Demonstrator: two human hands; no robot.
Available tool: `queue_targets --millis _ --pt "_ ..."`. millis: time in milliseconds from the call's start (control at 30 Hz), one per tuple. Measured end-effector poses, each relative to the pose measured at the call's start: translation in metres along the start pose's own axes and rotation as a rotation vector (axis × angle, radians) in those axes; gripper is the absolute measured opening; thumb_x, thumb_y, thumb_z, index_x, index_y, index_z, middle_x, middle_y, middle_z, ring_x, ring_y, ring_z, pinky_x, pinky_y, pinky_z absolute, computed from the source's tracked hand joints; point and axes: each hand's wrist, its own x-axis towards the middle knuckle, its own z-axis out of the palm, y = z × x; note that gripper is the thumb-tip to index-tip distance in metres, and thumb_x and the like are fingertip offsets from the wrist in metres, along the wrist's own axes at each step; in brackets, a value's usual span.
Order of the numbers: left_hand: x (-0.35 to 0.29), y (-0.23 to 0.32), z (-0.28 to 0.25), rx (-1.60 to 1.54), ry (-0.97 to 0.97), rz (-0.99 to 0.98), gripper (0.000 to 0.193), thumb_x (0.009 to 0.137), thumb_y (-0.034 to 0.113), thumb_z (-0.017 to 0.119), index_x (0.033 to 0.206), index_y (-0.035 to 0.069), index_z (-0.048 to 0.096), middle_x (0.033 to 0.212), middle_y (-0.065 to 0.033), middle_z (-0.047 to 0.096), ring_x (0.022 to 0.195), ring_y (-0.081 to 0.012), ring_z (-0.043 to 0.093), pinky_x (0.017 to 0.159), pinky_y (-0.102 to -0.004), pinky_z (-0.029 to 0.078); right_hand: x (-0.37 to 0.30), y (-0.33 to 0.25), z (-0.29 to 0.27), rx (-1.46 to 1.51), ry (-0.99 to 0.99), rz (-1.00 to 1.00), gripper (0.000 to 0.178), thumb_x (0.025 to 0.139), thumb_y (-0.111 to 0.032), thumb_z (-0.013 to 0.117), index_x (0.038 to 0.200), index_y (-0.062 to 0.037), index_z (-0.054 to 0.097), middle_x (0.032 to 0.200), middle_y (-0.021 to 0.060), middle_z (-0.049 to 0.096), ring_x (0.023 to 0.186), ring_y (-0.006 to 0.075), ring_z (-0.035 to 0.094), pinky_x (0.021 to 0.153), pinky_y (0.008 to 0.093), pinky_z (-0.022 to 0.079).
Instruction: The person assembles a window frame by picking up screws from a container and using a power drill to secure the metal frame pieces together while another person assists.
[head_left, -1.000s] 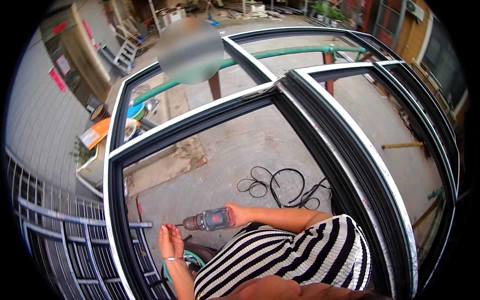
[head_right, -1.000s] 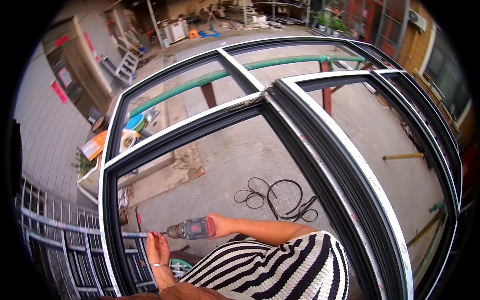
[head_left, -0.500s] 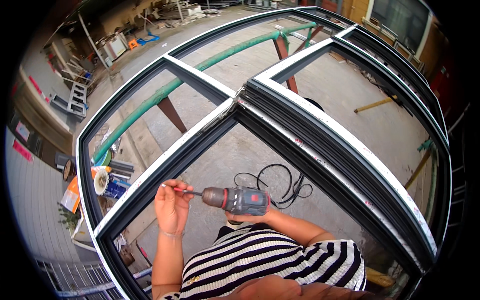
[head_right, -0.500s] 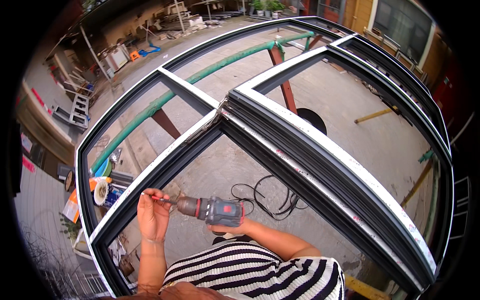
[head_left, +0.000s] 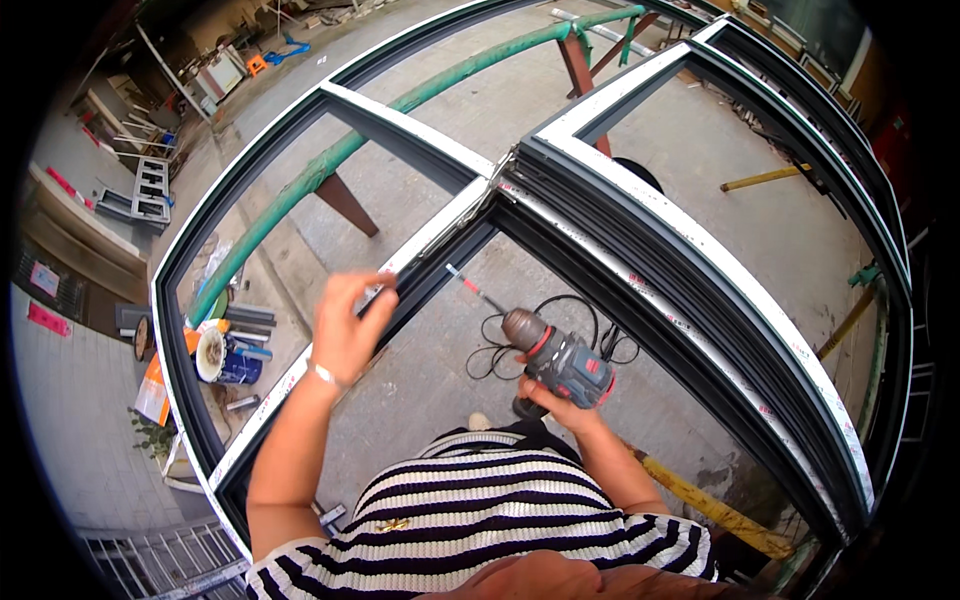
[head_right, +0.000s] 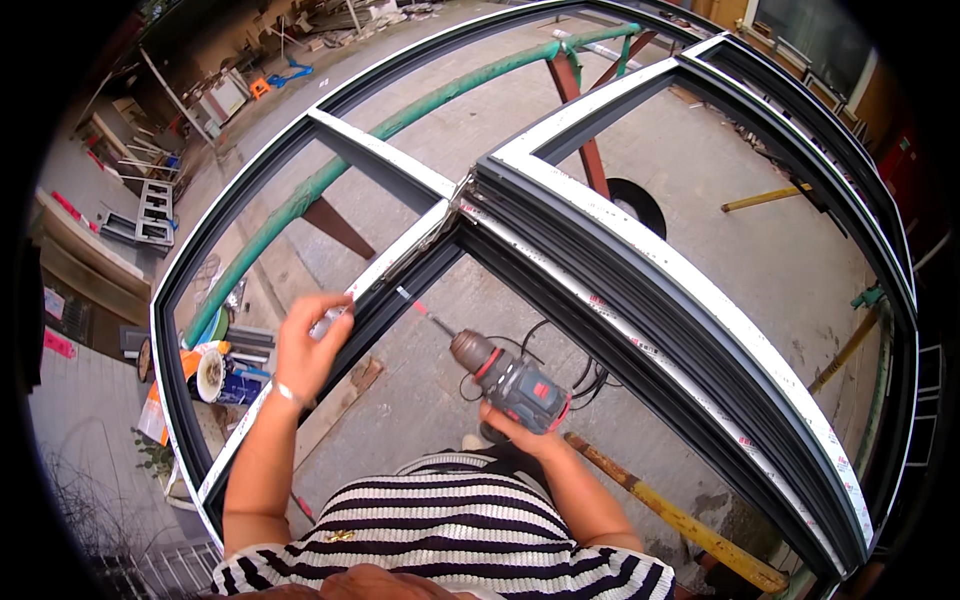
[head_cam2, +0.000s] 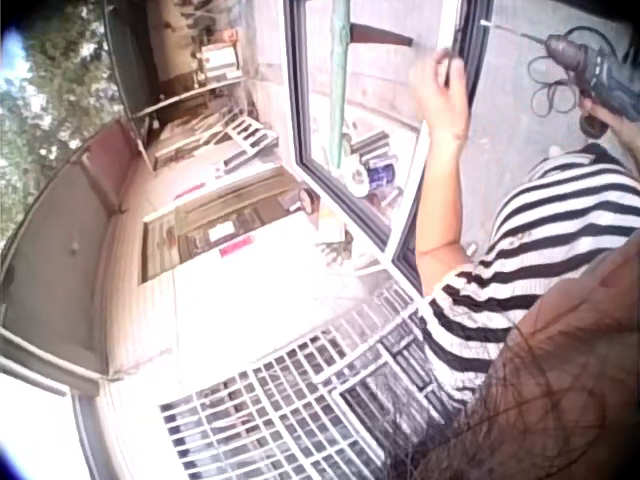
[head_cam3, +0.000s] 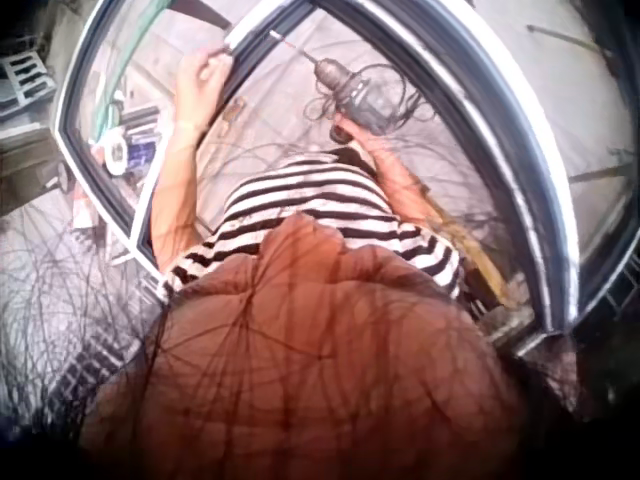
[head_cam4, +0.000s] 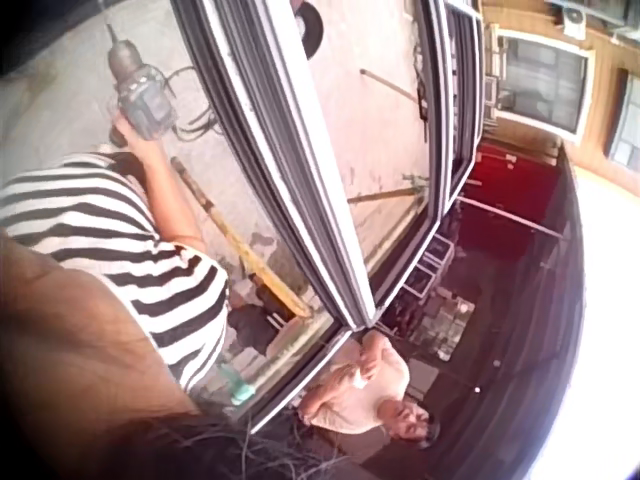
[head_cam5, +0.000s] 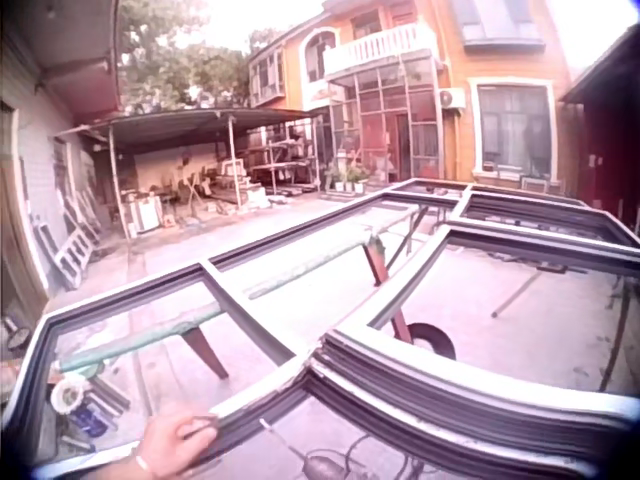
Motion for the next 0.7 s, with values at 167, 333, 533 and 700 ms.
queue_targets --millis 167,333,533,700 --pt "0.030 -0.024 0.017 0.248 -0.031 0.023 0.039 0.083 0.020 0.070 0.117 0.003 0.060 0.098 -0.0170 0.066 0.092 -0.0370 0.062 0.081 -0.0423 0.050 0.006 0.016 -0.005 -0.154 0.008 -0.026 0.033 0.083 -0.003 0.068 0.115 -0.0021 0.060 0.078 0.0012 0.061 0.071 0.0109 0.058 0.067 0.0274 0.047" --pt "0.036 -0.027 0.037 0.304 -0.101 -0.079 0.033 0.085 0.025 0.065 0.113 0.007 0.062 0.095 -0.0170 0.066 0.086 -0.0375 0.064 0.074 -0.0451 0.051 0.014 0.001 0.006 -0.377 0.058 -0.183 0.017 0.078 -0.011 0.073 0.092 -0.0062 0.066 0.084 0.0065 0.067 0.078 0.0204 0.065 0.071 0.0331 0.051" --pt "0.032 -0.024 0.041 0.277 -0.051 -0.079 0.029 0.085 0.021 0.066 0.109 0.005 0.064 0.093 -0.0193 0.066 0.086 -0.0370 0.064 0.074 -0.0423 0.051 0.029 0.007 0.018 -0.425 0.032 -0.290 0.020 0.072 -0.011 0.076 0.090 -0.0054 0.067 0.081 0.0075 0.069 0.075 0.0179 0.068 0.069 0.0304 0.052" --pt "0.032 -0.027 0.043 0.295 -0.036 -0.066 0.030 0.084 0.021 0.067 0.109 0.005 0.064 0.090 -0.0182 0.066 0.083 -0.0357 0.064 0.073 -0.0406 0.050 0.035 0.016 0.026 -0.344 0.045 -0.253 0.017 0.073 -0.010 0.076 0.086 -0.0063 0.067 0.077 0.0068 0.069 0.070 0.0159 0.066 0.065 0.0302 0.051"
